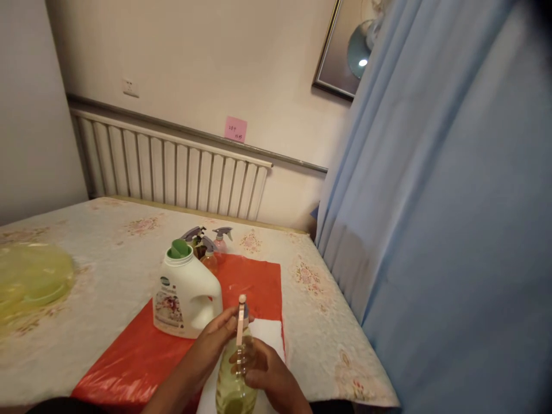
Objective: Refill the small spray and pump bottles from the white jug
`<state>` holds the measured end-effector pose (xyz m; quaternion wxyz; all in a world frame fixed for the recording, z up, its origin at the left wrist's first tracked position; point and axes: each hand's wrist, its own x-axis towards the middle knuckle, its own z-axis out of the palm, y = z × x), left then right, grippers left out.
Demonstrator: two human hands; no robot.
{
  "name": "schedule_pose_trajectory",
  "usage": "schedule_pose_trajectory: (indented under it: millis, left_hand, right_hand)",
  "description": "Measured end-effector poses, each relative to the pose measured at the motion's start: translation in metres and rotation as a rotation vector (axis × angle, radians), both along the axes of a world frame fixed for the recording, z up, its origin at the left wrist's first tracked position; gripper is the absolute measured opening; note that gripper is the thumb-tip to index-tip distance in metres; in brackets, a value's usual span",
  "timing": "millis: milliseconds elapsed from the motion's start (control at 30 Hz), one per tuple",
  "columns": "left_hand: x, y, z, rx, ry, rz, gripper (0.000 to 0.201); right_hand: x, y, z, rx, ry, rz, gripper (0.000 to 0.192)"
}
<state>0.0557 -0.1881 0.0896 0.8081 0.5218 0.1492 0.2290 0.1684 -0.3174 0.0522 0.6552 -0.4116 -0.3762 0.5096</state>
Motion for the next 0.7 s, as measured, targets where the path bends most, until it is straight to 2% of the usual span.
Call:
schedule_pose_trajectory:
  millis: [133,267,400,500,600,700]
  left_hand:
    - [-0.008,-0.007,0.005,-0.116,-0.032,-0.107,0.028]
    - [-0.014,-0.009,0.006,-0.208,-0.038,-0.114,0.026]
    - [-0.016,-0.014,0.008,-0.248,-0.053,-0.103,0.035]
    - [-0.015,-0.019,0.009,-0.214,-0.064,-0.069,0.047]
    - [-0.013,-0.023,0.007,-0.128,-0.019,0.038,0.043]
    - [-0.014,-0.023,0.004,-0.080,-0.003,0.102,0.048]
  right_hand:
    - [-0.017,-0.006,0.004,0.032,0.143,0.048,0.061]
    - [-0.027,-0.009,0.003,0.009,0.250,0.049,0.054]
    - [-0.030,-0.010,0.000,0.005,0.222,0.050,0.053]
    - [-0.031,-0.011,-0.003,-0.006,0.160,0.028,0.057]
    - [-0.032,-0.013,-0.003,-0.017,0.114,0.008,0.062]
    - [-0.033,-0.016,-0.002,-0.011,0.097,0.013,0.066]
